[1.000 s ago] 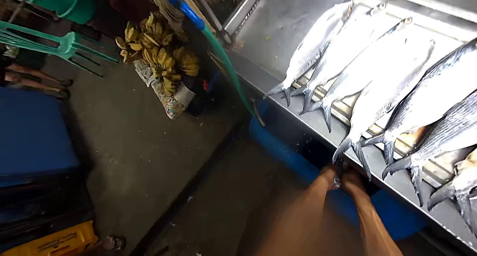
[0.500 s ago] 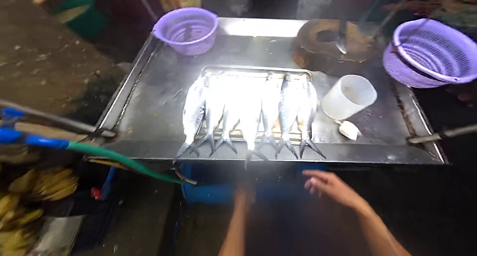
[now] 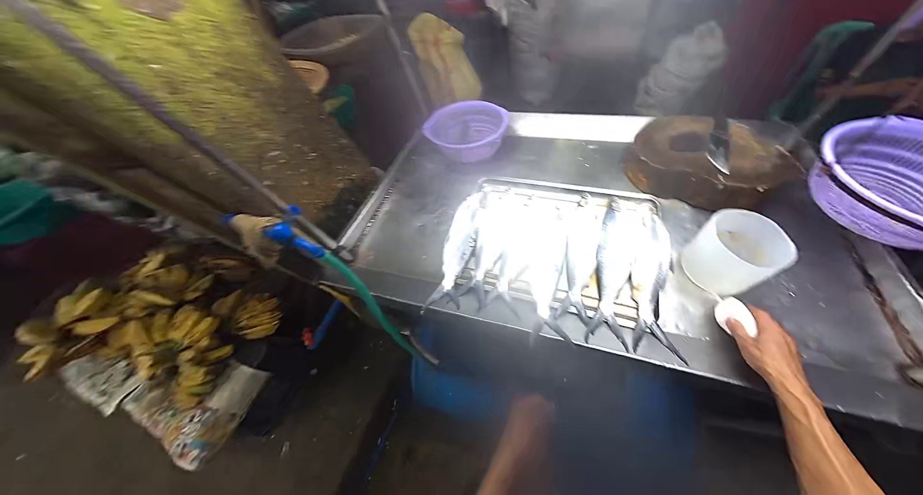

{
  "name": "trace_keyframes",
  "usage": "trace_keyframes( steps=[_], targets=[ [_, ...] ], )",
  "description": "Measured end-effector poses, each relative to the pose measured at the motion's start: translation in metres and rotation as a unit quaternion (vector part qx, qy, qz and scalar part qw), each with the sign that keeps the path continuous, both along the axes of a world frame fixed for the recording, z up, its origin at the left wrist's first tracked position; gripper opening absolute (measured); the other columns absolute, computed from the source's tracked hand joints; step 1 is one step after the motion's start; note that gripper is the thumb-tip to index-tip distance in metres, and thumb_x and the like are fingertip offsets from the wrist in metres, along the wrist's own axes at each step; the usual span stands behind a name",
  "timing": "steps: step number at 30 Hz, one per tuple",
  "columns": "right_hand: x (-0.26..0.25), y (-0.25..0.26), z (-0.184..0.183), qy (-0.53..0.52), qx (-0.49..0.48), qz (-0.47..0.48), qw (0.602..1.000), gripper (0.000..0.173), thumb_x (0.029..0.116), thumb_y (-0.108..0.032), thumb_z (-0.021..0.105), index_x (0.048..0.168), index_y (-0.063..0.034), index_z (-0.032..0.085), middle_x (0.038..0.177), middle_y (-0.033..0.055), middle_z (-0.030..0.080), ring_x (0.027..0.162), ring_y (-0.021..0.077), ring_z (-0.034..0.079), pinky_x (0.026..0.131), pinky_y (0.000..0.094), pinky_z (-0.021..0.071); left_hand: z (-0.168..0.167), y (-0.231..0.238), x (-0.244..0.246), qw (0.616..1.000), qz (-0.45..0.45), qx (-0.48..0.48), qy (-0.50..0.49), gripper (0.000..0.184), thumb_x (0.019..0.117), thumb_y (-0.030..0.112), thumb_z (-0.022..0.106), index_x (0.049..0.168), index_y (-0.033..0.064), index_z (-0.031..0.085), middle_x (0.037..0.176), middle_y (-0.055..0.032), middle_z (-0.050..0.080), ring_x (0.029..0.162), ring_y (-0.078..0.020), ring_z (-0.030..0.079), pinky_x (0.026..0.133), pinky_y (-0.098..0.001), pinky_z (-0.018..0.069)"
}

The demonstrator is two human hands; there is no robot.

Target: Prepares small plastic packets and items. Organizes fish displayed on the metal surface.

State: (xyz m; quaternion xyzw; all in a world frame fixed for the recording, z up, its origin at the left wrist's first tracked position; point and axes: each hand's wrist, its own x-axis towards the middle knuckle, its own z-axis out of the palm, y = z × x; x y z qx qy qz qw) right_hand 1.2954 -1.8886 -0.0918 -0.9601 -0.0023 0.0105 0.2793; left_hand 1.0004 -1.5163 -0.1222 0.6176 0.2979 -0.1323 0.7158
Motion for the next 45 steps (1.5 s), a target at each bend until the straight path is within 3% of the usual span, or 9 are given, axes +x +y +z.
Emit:
trace_keyframes(
  steps=[6,12,15,22,28,32,36,40,45],
  targets=[
    [-0.113,0.072,0.050,0.167,0.227,0.174,0.943,0.051,0.0822,-0.030,0.076,0.124,-0.0034,0.065,0.106,0.0134,0.072,0.091,0.0233,0.071,0.081,0.0467,0.0612,0.044,-0.023,0.027,0.984,-0.123,0.087,-0.097,0.050,0.0955,0.034,0.065,0.138,0.0081,0.060,0.105,-0.0103,0.071,0.083,-0.0173,0.067,0.078,-0.0404,0.0570],
    [-0.200,0.154,0.015,0.412,0.274,0.233,0.837,0.042,0.1005,-0.031,0.062,0.133,-0.0047,0.057,0.112,0.0137,0.069,0.081,0.0233,0.073,0.068,0.0426,0.0646,0.025,-0.034,0.013,0.980,-0.152,0.124,-0.027,0.061,0.0940,0.042,0.070,0.139,0.0036,0.055,0.119,-0.0176,0.069,0.110,-0.0274,0.068,0.100,-0.0516,0.0537],
    [-0.214,0.167,-0.004,0.437,0.321,0.208,0.814,0.057,0.0941,-0.024,0.070,0.144,-0.0060,0.048,0.120,0.0140,0.068,0.087,0.0241,0.073,0.069,0.0423,0.0652,0.010,-0.022,0.003,0.981,-0.105,0.156,0.045,0.051,0.0929,0.041,0.068,0.126,0.0036,0.061,0.107,-0.0153,0.070,0.100,-0.0261,0.069,0.092,-0.0507,0.0558],
    [-0.224,0.185,-0.059,0.347,0.162,0.257,0.887,0.061,0.0829,-0.037,0.076,0.132,-0.0060,0.058,0.098,0.0080,0.073,0.076,0.0144,0.071,0.069,0.0367,0.0618,-0.005,-0.022,0.017,0.933,-0.190,0.235,0.193,0.067,0.0923,0.064,0.060,0.132,0.0105,0.057,0.108,-0.0159,0.070,0.103,-0.0332,0.068,0.089,-0.0564,0.0536],
    [-0.188,0.201,-0.118,0.392,0.157,0.173,0.890,0.048,0.0861,-0.030,0.071,0.123,0.0003,0.062,0.093,0.0108,0.071,0.069,0.0179,0.070,0.062,0.0382,0.0613,-0.070,-0.017,0.057,0.948,-0.181,0.198,0.170,0.052,0.0976,0.055,0.056,0.118,0.0070,0.066,0.102,-0.0162,0.070,0.101,-0.0317,0.067,0.091,-0.0550,0.0518],
    [-0.156,0.207,-0.173,0.524,0.318,0.040,0.789,0.024,0.1027,-0.013,0.047,0.115,0.0031,0.058,0.076,0.0114,0.070,0.054,0.0175,0.065,0.047,0.0301,0.0551,-0.142,-0.010,0.070,0.985,-0.025,-0.001,0.169,0.032,0.1023,0.036,0.059,0.109,0.0061,0.067,0.079,-0.0068,0.064,0.061,-0.0140,0.058,0.057,-0.0319,0.0505],
    [-0.131,0.212,-0.218,0.604,0.457,-0.104,0.645,0.035,0.1125,-0.031,0.036,0.121,-0.0040,0.056,0.089,0.0127,0.070,0.066,0.0156,0.069,0.057,0.0241,0.0571,-0.197,-0.008,0.087,0.917,0.194,-0.255,0.239,0.041,0.1095,0.047,0.033,0.101,0.0130,0.054,0.059,0.0015,0.044,0.041,-0.0076,0.036,0.038,-0.0217,0.0343],
    [-0.122,0.235,-0.220,0.574,0.377,-0.205,0.697,0.043,0.1089,-0.042,0.045,0.110,-0.0023,0.062,0.078,0.0106,0.071,0.054,0.0133,0.065,0.047,0.0231,0.0535,-0.220,-0.011,0.097,0.866,0.266,-0.344,0.247,0.064,0.0997,0.073,0.022,0.092,0.0180,0.053,0.058,0.0014,0.043,0.038,-0.0079,0.034,0.035,-0.0214,0.0315],
    [-0.120,0.246,-0.223,0.515,0.194,-0.091,0.830,0.039,0.1118,-0.024,0.041,0.091,0.0010,0.062,0.063,0.0053,0.064,0.046,0.0111,0.057,0.045,0.0236,0.0488,-0.214,-0.014,0.112,0.835,0.306,-0.385,0.246,0.063,0.1020,0.068,0.020,0.091,0.0160,0.053,0.062,-0.0005,0.047,0.040,-0.0088,0.037,0.036,-0.0217,0.0333]
  ],
)
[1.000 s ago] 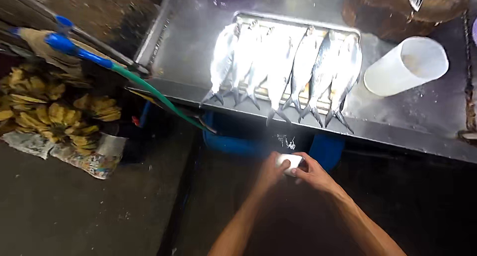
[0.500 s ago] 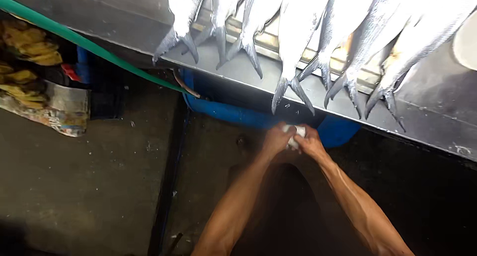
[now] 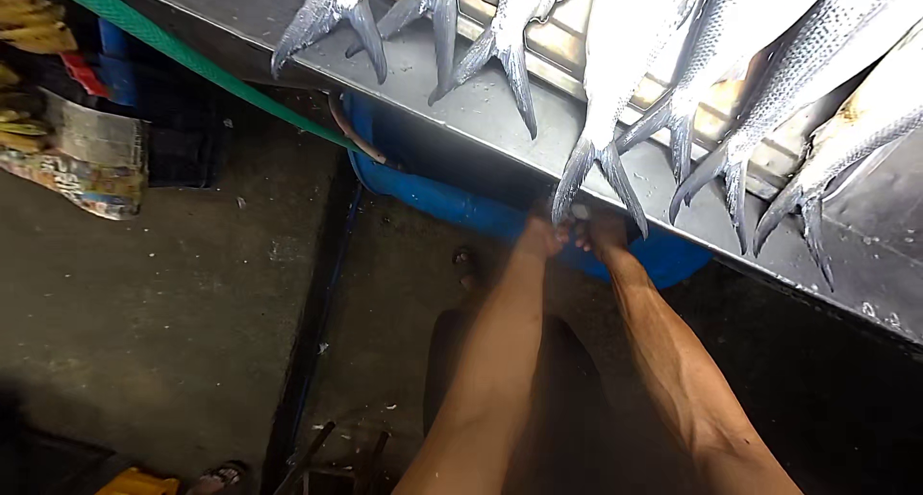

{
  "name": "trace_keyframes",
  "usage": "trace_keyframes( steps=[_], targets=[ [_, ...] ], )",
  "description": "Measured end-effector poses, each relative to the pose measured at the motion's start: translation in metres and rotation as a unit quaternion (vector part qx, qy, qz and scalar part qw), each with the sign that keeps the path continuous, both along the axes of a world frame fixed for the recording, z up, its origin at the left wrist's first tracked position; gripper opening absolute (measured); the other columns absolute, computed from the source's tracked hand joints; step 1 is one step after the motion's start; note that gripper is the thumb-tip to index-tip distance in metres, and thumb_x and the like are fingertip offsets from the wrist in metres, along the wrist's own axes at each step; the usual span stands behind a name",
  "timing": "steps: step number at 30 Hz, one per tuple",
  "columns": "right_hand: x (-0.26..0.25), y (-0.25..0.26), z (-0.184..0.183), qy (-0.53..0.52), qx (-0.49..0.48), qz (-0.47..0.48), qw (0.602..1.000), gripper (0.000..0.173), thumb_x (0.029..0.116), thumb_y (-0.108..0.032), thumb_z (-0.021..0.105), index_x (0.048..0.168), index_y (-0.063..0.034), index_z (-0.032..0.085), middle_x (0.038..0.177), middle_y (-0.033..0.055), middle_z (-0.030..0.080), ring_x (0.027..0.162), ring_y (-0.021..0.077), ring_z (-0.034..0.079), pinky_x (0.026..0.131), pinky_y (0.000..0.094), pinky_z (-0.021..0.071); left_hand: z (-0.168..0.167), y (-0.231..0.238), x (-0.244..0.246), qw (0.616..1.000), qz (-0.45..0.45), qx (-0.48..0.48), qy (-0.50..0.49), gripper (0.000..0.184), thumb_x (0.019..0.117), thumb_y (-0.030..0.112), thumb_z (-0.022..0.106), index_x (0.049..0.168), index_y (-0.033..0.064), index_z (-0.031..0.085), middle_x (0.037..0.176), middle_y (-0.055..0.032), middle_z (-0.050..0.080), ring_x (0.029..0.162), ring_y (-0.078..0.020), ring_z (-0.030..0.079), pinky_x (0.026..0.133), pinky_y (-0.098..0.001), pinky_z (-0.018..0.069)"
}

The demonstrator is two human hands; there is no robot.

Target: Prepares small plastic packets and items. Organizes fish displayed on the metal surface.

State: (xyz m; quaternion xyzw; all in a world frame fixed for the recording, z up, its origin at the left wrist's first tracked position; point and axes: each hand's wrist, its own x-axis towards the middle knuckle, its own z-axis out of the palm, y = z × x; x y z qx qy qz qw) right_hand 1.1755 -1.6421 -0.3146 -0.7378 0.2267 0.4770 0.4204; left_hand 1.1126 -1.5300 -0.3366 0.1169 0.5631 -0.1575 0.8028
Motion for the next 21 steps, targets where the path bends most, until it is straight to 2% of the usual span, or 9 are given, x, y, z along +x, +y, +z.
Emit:
trace_keyframes(
  steps=[1,3,7,9,12,15,18,19,21],
  targets=[
    [0.001,0.003,0.002,-0.020,-0.019,0.050,0.998,0.038,0.1116,-0.024,0.042,0.094,0.0013,0.063,0.064,0.0040,0.062,0.047,0.0097,0.056,0.047,0.0231,0.0488,0.003,0.000,0.004,1.000,-0.008,0.012,0.019,0.061,0.1027,0.067,0.021,0.092,0.0156,0.053,0.062,-0.0011,0.047,0.040,-0.0094,0.038,0.036,-0.0222,0.0330],
    [0.001,0.007,0.011,-0.054,-0.054,0.155,0.985,0.036,0.1117,-0.026,0.042,0.110,0.0018,0.065,0.074,0.0043,0.060,0.054,0.0092,0.054,0.054,0.0250,0.0489,0.013,-0.001,0.012,0.996,-0.026,0.041,0.075,0.057,0.1053,0.062,0.022,0.098,0.0150,0.052,0.062,-0.0026,0.048,0.040,-0.0107,0.038,0.035,-0.0231,0.0320],
    [0.002,0.017,0.022,-0.083,-0.107,0.264,0.955,0.034,0.1110,-0.019,0.043,0.122,0.0064,0.063,0.094,0.0196,0.063,0.071,0.0241,0.057,0.072,0.0419,0.0517,0.021,-0.008,0.011,0.988,-0.065,0.078,0.116,0.060,0.1036,0.068,0.020,0.105,0.0153,0.050,0.060,-0.0014,0.046,0.039,-0.0097,0.035,0.036,-0.0220,0.0302],
    [0.010,0.028,0.029,-0.054,-0.118,0.310,0.942,0.034,0.1113,-0.014,0.041,0.130,0.0075,0.059,0.106,0.0232,0.064,0.080,0.0259,0.059,0.081,0.0422,0.0512,0.020,-0.009,0.012,0.987,-0.065,0.083,0.122,0.067,0.1013,0.072,0.016,0.101,0.0140,0.050,0.058,-0.0021,0.044,0.038,-0.0114,0.035,0.035,-0.0239,0.0305],
    [0.005,0.019,0.020,-0.068,-0.095,0.280,0.953,0.029,0.1081,-0.015,0.049,0.124,0.0041,0.063,0.097,0.0170,0.063,0.074,0.0198,0.056,0.073,0.0368,0.0509,0.021,-0.014,0.007,0.985,-0.083,0.097,0.118,0.068,0.1026,0.070,0.015,0.105,0.0125,0.051,0.060,-0.0035,0.044,0.041,-0.0140,0.037,0.038,-0.0264,0.0339],
    [-0.002,0.009,0.024,-0.061,-0.092,0.295,0.949,0.030,0.1051,-0.014,0.055,0.127,0.0049,0.063,0.111,0.0246,0.066,0.090,0.0304,0.064,0.085,0.0474,0.0530,0.019,-0.023,-0.002,0.982,-0.108,0.129,0.089,0.065,0.1052,0.065,0.017,0.109,0.0106,0.053,0.065,-0.0034,0.045,0.045,-0.0149,0.040,0.042,-0.0286,0.0380],
    [0.011,0.023,0.025,-0.087,-0.080,0.286,0.951,0.029,0.1060,-0.014,0.053,0.124,0.0068,0.064,0.109,0.0232,0.067,0.091,0.0274,0.063,0.087,0.0440,0.0516,0.014,-0.009,0.014,0.974,-0.132,0.172,0.067,0.046,0.1107,0.048,0.030,0.111,0.0086,0.054,0.066,-0.0034,0.047,0.045,-0.0136,0.041,0.042,-0.0275,0.0390],
    [0.000,0.008,0.023,-0.088,-0.067,0.276,0.955,0.028,0.1064,-0.016,0.053,0.122,0.0049,0.064,0.106,0.0207,0.066,0.088,0.0248,0.062,0.084,0.0419,0.0524,0.017,-0.018,0.003,0.971,-0.149,0.172,0.070,0.045,0.1104,0.047,0.033,0.117,0.0086,0.054,0.071,-0.0045,0.048,0.049,-0.0146,0.042,0.046,-0.0290,0.0397],
    [0.006,0.010,0.011,-0.106,-0.073,0.301,0.945,0.029,0.1052,-0.017,0.056,0.121,0.0047,0.066,0.103,0.0221,0.068,0.085,0.0273,0.064,0.083,0.0457,0.0531,0.008,-0.014,0.008,0.958,-0.178,0.212,0.071,0.050,0.1104,0.049,0.031,0.117,0.0060,0.056,0.074,-0.0073,0.051,0.052,-0.0171,0.045,0.048,-0.0321,0.0428]
  ],
)
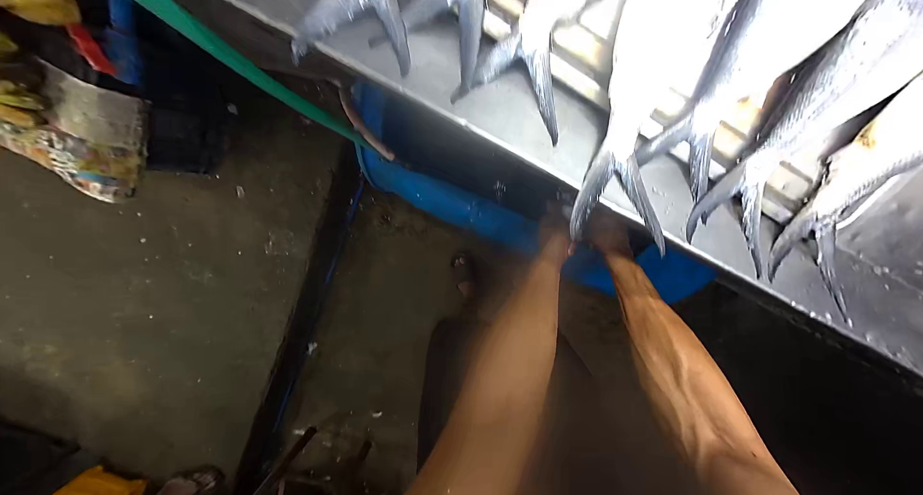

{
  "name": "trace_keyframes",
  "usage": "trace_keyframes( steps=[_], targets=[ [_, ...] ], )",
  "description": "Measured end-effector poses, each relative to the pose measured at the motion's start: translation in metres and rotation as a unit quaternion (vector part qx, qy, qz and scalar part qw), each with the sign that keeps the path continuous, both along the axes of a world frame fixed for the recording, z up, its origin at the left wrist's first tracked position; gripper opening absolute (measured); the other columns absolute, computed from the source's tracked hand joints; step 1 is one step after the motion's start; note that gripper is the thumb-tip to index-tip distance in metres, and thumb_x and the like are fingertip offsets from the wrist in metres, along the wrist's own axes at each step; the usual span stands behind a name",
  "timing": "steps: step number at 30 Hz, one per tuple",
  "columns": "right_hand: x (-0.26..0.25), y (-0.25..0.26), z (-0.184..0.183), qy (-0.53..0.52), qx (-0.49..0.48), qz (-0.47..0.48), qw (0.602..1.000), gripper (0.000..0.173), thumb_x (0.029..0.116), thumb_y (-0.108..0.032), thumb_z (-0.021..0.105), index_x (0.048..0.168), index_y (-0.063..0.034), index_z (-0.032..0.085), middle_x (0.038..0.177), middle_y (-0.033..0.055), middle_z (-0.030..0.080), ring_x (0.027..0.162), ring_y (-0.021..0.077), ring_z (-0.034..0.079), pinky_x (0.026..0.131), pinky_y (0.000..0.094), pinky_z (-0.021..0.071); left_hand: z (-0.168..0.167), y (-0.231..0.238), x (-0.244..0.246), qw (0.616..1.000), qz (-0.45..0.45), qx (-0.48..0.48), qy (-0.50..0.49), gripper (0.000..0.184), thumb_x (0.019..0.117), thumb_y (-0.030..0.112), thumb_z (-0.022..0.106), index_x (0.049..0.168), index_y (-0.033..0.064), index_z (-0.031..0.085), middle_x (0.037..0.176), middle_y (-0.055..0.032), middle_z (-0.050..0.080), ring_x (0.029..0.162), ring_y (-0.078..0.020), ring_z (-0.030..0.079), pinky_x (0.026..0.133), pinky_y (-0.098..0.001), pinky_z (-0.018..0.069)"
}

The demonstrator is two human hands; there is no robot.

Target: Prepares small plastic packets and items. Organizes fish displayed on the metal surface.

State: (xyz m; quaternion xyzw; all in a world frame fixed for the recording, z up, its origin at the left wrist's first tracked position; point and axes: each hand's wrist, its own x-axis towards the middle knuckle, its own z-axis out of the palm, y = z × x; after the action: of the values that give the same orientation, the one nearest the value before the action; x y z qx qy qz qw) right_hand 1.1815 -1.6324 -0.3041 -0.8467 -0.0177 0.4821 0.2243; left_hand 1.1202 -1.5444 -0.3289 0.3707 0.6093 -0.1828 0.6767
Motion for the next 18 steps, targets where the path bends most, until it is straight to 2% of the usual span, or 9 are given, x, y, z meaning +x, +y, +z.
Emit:
trace_keyframes(
  steps=[3,5,6,8,11,13,16,18],
  targets=[
    [-0.005,-0.015,-0.010,0.030,0.018,-0.022,0.999,0.029,0.1046,-0.018,0.057,0.125,0.0022,0.065,0.112,0.0205,0.067,0.097,0.0261,0.064,0.091,0.0440,0.0527,-0.001,-0.002,-0.006,0.999,-0.030,0.021,0.008,0.052,0.1094,0.050,0.034,0.122,0.0051,0.058,0.088,-0.0127,0.057,0.063,-0.0217,0.051,0.057,-0.0387,0.0479],
    [-0.001,-0.015,-0.022,0.014,0.010,-0.046,0.999,0.029,0.1032,-0.017,0.060,0.124,0.0022,0.065,0.107,0.0175,0.067,0.090,0.0207,0.063,0.086,0.0383,0.0525,-0.001,0.005,0.001,1.000,0.015,0.023,-0.007,0.038,0.1086,0.041,0.045,0.118,0.0065,0.059,0.083,-0.0085,0.054,0.060,-0.0174,0.047,0.054,-0.0340,0.0445],
    [-0.001,-0.015,-0.023,0.022,-0.002,-0.057,0.998,0.030,0.1028,-0.016,0.060,0.126,0.0015,0.064,0.112,0.0180,0.067,0.095,0.0213,0.064,0.090,0.0382,0.0524,-0.001,0.006,0.000,0.999,0.041,0.013,-0.014,0.032,0.1078,0.037,0.048,0.116,0.0080,0.059,0.081,-0.0058,0.052,0.058,-0.0148,0.046,0.052,-0.0310,0.0430],
    [-0.005,-0.017,-0.023,0.038,-0.012,-0.084,0.996,0.034,0.1016,-0.014,0.062,0.132,0.0013,0.062,0.123,0.0205,0.065,0.107,0.0251,0.063,0.097,0.0412,0.0497,-0.001,0.006,-0.007,0.997,0.076,-0.001,-0.020,0.025,0.1051,0.032,0.055,0.115,0.0102,0.060,0.081,-0.0039,0.052,0.058,-0.0135,0.045,0.052,-0.0297,0.0420],
    [-0.004,-0.017,-0.027,0.024,-0.019,-0.085,0.996,0.038,0.1010,-0.015,0.063,0.135,0.0022,0.060,0.132,0.0245,0.062,0.120,0.0334,0.060,0.104,0.0491,0.0471,-0.005,0.005,-0.010,0.994,0.105,0.024,-0.010,0.029,0.1016,0.037,0.061,0.111,0.0097,0.063,0.080,-0.0046,0.054,0.059,-0.0146,0.048,0.052,-0.0312,0.0440],
    [0.000,-0.015,-0.033,0.021,-0.029,-0.053,0.998,0.035,0.1015,-0.015,0.061,0.131,0.0043,0.061,0.127,0.0280,0.062,0.115,0.0391,0.061,0.099,0.0557,0.0479,-0.002,0.006,-0.006,0.993,0.108,0.043,0.004,0.034,0.1034,0.041,0.057,0.107,0.0081,0.063,0.080,-0.0055,0.054,0.059,-0.0158,0.048,0.053,-0.0330,0.0450],
    [0.003,-0.009,-0.033,0.037,-0.068,-0.017,0.997,0.034,0.1024,-0.016,0.059,0.130,0.0029,0.062,0.128,0.0274,0.061,0.117,0.0394,0.059,0.099,0.0571,0.0469,-0.004,0.005,0.000,0.992,0.116,0.026,0.032,0.036,0.1048,0.044,0.053,0.105,0.0089,0.061,0.080,-0.0051,0.051,0.059,-0.0160,0.046,0.053,-0.0332,0.0436],
    [0.006,-0.011,-0.064,-0.012,-0.073,0.009,0.997,0.036,0.1003,-0.021,0.062,0.131,-0.0012,0.064,0.130,0.0265,0.062,0.119,0.0408,0.060,0.099,0.0609,0.0472,-0.015,0.009,0.005,0.992,0.110,0.017,0.057,0.038,0.1041,0.045,0.054,0.105,0.0078,0.061,0.079,-0.0052,0.052,0.058,-0.0158,0.047,0.052,-0.0326,0.0440]
  ],
)
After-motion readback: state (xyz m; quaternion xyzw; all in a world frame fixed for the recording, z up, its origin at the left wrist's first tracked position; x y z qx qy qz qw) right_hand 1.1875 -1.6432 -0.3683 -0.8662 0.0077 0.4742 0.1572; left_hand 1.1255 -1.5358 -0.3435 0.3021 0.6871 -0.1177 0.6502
